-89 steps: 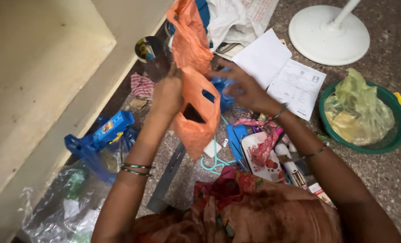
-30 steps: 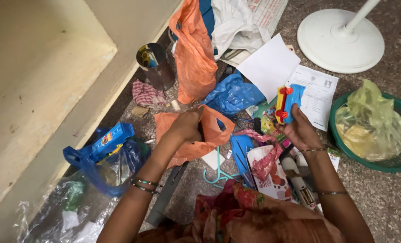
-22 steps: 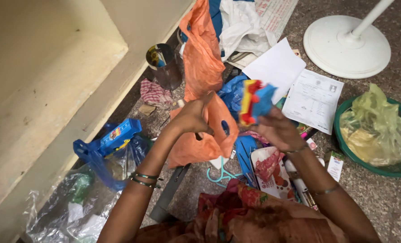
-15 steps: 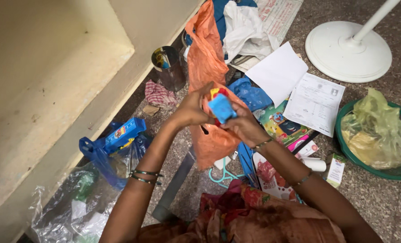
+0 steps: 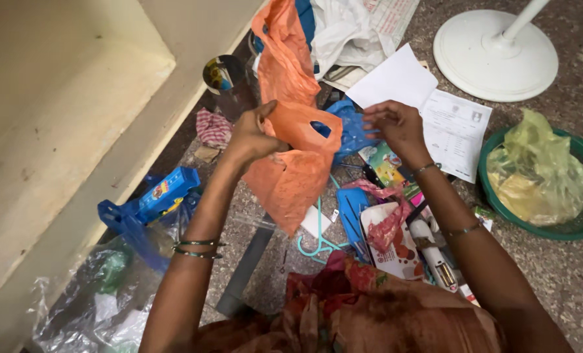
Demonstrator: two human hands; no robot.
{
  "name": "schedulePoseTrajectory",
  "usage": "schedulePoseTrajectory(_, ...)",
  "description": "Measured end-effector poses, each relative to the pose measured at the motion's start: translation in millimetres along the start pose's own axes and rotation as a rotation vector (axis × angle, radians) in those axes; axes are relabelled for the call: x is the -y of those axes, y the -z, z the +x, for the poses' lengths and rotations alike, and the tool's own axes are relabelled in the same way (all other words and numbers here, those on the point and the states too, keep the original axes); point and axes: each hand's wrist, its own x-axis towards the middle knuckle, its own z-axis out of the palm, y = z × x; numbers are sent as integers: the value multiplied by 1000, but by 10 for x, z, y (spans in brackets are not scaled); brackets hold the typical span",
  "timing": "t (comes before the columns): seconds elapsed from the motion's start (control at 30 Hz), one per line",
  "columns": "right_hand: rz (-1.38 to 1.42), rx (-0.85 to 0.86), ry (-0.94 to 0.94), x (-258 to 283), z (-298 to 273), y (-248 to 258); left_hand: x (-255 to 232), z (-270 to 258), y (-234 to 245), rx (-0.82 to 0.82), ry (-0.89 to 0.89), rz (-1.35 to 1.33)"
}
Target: The person sorts through various items on the floor, including plastic bags, a red container, a small pouch, and a blister pack of pills. They open and close the red container, place items inside, and arrange them on a shelf.
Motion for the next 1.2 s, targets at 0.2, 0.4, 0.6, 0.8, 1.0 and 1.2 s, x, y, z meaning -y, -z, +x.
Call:
schedulePoseTrajectory(0.2, -823, -23, 45, -1479, -139, 93, -38, 43, -42, 42, 35, 66)
schedulePoseTrajectory(0.4, -1213, 135, 130, -2357, -607, -7, 7, 59, -118, 97, -22, 107)
schedulePoseTrajectory(0.6, -633, -148, -48, -2547, -361, 253, -49, 35, -128, 140, -21, 125)
schedulePoseTrajectory(0.8, -400, 87, -437, -2507, -185, 427, -86, 41, -116, 165, -20, 96)
schedulePoseTrajectory(1.0, -892, 335, -122, -2300, -446, 168, -25, -29, -105, 151, -1, 145)
schedulePoseTrajectory(1.2, -1085, 162, 210, -1927, -1084, -337, -4, -88, -106, 152, 18, 189)
